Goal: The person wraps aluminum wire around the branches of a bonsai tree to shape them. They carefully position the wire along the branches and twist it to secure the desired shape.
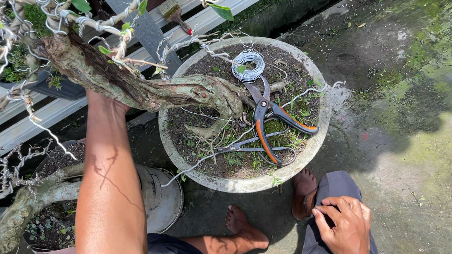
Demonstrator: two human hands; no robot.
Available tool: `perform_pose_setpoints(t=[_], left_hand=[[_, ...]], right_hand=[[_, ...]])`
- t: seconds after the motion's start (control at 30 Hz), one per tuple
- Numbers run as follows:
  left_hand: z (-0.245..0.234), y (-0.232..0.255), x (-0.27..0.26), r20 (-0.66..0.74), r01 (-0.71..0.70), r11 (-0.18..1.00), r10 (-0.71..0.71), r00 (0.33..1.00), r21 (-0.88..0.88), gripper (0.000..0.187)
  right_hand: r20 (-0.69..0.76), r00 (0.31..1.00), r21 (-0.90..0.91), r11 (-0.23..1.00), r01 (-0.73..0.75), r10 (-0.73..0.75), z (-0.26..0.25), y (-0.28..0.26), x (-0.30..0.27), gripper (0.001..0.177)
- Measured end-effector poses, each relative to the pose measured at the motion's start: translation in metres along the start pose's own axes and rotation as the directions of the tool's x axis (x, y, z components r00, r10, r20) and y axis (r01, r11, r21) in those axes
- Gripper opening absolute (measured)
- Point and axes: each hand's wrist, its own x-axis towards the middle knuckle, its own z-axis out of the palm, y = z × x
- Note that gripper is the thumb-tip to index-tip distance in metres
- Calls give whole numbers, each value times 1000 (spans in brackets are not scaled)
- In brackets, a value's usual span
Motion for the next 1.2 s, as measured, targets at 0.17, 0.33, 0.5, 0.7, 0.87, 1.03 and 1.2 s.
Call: perform_pose_setpoints(t=[0.17, 0.33, 0.5, 0.7, 0.87, 1.03, 1.2], left_hand=[[-14, -8, 27, 43, -50, 998, 51, 998, -29, 22], [-14, -9, 22, 18, -32, 999, 32, 999, 2, 34], [-16, -14, 29, 22, -70, 993, 73, 997, -99, 40], [-7, -18, 16, 49, -151, 980, 158, 986, -129, 32], [-6, -29, 28, -43, -202, 943, 197, 979, -263, 16], [-12, -38, 41, -187, -207, 961, 173, 967, -181, 33], [-2, -48, 47, -120, -274, 921, 250, 961, -277, 35]], right_hand=[[-13, 1000, -10, 1000, 0, 0, 1, -1, 1, 6], [-44, 999, 1, 1000, -6, 6, 4, -2, 0, 5], [-54, 999, -25, 1000, -8, 7, 7, 1, -2, 6], [-102, 995, -48, 999, -19, 15, 17, 6, -6, 5], [-91, 995, -68, 997, -35, 28, 20, 8, -9, 6], [-100, 995, -93, 995, -32, 23, 26, 14, -12, 6], [-65, 997, -118, 992, -50, 43, 29, 20, -13, 6]])
